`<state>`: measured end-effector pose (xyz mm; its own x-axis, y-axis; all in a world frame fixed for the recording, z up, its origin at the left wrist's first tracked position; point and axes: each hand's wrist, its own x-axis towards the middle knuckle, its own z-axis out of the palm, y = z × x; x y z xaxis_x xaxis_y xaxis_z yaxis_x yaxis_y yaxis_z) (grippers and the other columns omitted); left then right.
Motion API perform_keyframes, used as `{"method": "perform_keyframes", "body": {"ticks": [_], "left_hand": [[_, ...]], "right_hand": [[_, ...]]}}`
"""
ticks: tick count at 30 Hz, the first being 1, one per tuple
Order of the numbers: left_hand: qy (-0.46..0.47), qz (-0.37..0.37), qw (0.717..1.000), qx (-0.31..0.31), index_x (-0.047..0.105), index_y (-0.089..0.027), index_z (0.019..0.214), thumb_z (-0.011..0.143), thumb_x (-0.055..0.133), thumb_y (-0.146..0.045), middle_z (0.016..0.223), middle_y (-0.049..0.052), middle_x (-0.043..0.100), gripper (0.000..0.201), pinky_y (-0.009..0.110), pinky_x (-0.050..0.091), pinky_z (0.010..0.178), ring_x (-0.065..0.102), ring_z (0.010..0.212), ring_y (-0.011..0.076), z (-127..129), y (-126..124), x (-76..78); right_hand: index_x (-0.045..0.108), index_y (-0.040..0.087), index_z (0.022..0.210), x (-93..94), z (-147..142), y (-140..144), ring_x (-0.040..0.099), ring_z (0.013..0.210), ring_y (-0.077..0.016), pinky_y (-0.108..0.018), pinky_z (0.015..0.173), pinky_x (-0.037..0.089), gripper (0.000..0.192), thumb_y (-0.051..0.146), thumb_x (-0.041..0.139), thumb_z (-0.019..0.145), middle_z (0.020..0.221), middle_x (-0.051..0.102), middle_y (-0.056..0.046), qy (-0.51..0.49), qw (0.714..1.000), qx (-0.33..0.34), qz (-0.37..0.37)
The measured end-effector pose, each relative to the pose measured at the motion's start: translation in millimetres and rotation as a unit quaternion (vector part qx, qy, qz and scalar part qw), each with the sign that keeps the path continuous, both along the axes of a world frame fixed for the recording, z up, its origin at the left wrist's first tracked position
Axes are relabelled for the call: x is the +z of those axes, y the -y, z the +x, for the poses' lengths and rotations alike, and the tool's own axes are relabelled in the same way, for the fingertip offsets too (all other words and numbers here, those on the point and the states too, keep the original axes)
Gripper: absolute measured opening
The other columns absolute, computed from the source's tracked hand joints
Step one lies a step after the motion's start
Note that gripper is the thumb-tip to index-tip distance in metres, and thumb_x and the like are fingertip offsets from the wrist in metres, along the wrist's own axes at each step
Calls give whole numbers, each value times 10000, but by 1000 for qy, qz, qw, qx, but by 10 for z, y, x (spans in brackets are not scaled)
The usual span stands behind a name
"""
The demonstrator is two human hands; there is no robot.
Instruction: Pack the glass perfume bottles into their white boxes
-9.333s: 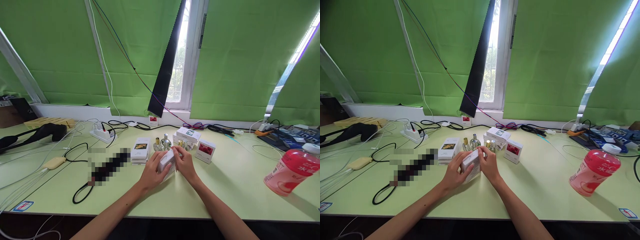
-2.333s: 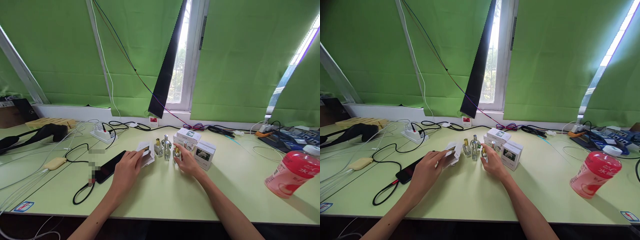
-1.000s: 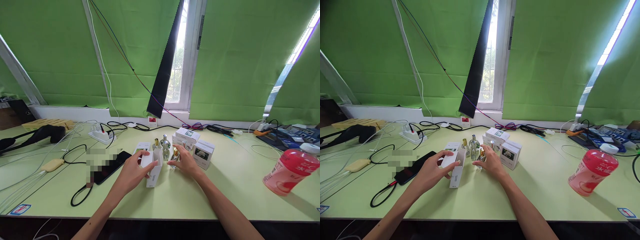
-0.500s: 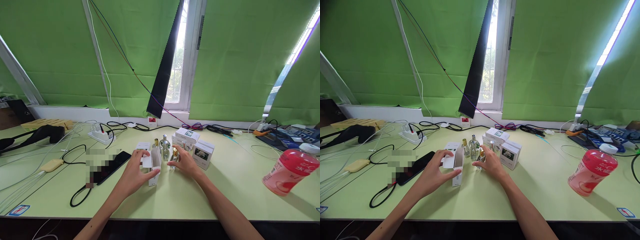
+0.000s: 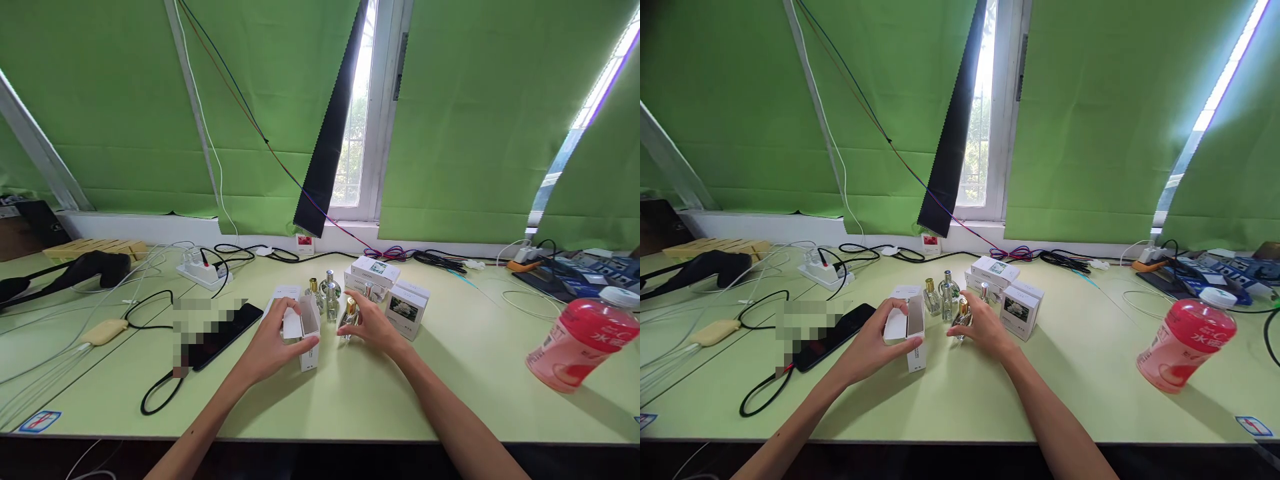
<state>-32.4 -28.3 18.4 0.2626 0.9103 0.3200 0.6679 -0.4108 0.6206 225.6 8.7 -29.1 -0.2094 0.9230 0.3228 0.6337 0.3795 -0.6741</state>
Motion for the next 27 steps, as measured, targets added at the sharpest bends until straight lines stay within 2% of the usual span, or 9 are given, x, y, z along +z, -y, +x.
{"method": "perform_keyframes", "body": {"ticks": [3, 6, 9, 12, 15, 18, 24, 27], "left_hand": [[3, 15, 1000, -14, 527, -275, 1161, 793, 735, -500, 1214, 44, 627, 479, 384, 514, 876, 620, 1044, 262, -5, -30, -14], [13, 21, 999, -39, 516, -315, 1331, 808, 736, -481, 1417, 55, 567, 591, 427, 475, 1044, 579, 1246, 290, -3, -57, -35], [10, 6, 999, -50, 456, -336, 1461, 807, 740, -498, 1523, 59, 511, 731, 452, 429, 1132, 502, 1379, 313, 15, -77, -67], [-8, -4, 998, -59, 402, -306, 1527, 784, 760, -507, 1580, 80, 463, 849, 490, 360, 1198, 409, 1467, 341, 52, -91, -105], [-22, 0, 998, -51, 410, -271, 1526, 754, 782, -514, 1568, 111, 477, 892, 531, 338, 1206, 383, 1479, 366, 112, -94, -122], [-15, 4, 999, -44, 462, -243, 1470, 730, 794, -497, 1479, 132, 547, 850, 522, 424, 1137, 487, 1390, 369, 189, -84, -102], [5, 1, 997, -77, 504, -234, 1398, 703, 814, -467, 1358, 122, 590, 796, 489, 484, 1062, 567, 1265, 347, 304, -94, -76], [14, -1, 996, -91, 518, -240, 1388, 680, 832, -488, 1334, 123, 596, 813, 489, 503, 1031, 580, 1235, 352, 330, -132, -108]], "right_hand": [[467, 176, 1483, -1, 3, -7, 660, 878, -245, -338, 786, 504, 896, 436, 871, 727, 1042, 688, -86, 1, 1000, -1, 7], [464, 178, 1478, 0, 5, -10, 658, 906, -255, -345, 803, 498, 893, 444, 869, 728, 1056, 695, -91, 1, 1000, -3, 10], [467, 190, 1470, 0, 7, -7, 652, 938, -259, -352, 828, 492, 868, 444, 861, 738, 1100, 697, -100, -5, 1000, -2, 15], [472, 202, 1457, -3, 7, -5, 643, 990, -263, -360, 857, 485, 831, 435, 849, 755, 1175, 681, -118, -16, 1000, -4, 22], [476, 206, 1443, -2, 6, -5, 643, 969, -254, -353, 842, 480, 769, 402, 826, 786, 1112, 688, -100, -19, 999, -8, 27], [477, 209, 1435, 6, 1, 0, 642, 887, -231, -332, 799, 469, 716, 339, 800, 809, 1030, 691, -74, -10, 999, -13, 29], [464, 198, 1422, 8, -27, 13, 629, 809, -202, -289, 730, 446, 607, 209, 677, 854, 971, 674, -53, 7, 999, -9, 43], [452, 189, 1417, -1, -33, 11, 598, 729, -168, -267, 694, 432, 635, 108, 615, 809, 990, 664, -48, 12, 998, -5, 53]]}}
